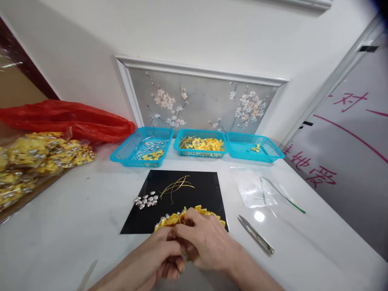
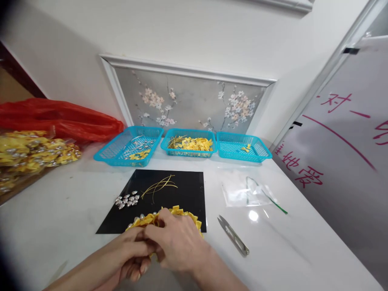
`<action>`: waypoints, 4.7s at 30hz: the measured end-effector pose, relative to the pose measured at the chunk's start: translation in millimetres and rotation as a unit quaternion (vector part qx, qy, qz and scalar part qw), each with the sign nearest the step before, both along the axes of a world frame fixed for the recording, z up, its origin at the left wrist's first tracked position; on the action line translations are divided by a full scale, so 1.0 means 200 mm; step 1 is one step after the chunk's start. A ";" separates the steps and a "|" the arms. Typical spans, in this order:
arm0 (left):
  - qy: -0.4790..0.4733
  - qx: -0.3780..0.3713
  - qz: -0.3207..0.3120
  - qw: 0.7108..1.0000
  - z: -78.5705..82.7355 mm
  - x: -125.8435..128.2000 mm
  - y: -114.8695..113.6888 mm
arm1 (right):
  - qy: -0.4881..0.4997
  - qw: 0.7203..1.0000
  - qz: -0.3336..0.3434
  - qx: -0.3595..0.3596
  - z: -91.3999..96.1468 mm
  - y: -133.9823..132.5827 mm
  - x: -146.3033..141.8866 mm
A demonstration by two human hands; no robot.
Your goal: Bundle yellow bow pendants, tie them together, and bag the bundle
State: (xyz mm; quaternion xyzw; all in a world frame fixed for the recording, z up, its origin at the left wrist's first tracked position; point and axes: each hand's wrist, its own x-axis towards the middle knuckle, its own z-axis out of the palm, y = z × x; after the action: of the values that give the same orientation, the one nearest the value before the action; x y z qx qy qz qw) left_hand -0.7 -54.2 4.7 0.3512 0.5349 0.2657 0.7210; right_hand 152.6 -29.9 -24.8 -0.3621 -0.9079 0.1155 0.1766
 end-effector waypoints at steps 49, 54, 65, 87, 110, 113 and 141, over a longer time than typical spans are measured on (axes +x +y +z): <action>0.264 0.257 0.088 0.925 -0.04 -0.06 -0.12 | 0.112 0.988 0.034 -0.099 0.03 0.01 0.02; 0.283 0.251 0.048 0.924 0.01 -0.09 -0.08 | 0.166 0.976 0.031 -0.136 0.04 0.02 0.03; 0.341 0.409 -0.054 0.845 0.07 -0.08 -0.03 | 0.254 0.956 -0.011 -0.147 0.03 0.06 -0.04; 0.227 0.360 -0.063 0.903 -0.06 -0.05 0.14 | 0.227 0.955 -0.012 -0.190 0.09 0.18 0.11; 0.152 0.326 -0.053 0.932 0.07 0.08 0.18 | 0.180 0.982 -0.009 -0.048 0.42 0.13 0.17; 0.166 0.322 -0.052 0.931 0.08 0.09 0.18 | 0.200 0.979 -0.020 -0.043 0.42 0.13 0.19; 0.151 0.332 -0.152 0.919 0.05 0.07 0.20 | 0.353 0.921 -0.069 -0.146 0.27 0.12 0.28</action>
State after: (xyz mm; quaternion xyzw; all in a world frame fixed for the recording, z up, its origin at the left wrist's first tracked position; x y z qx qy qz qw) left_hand 12.8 -13.4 14.5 0.6835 0.4589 0.2594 0.5049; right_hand 208.6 -6.1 28.8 -0.3813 -0.7323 0.3545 0.4389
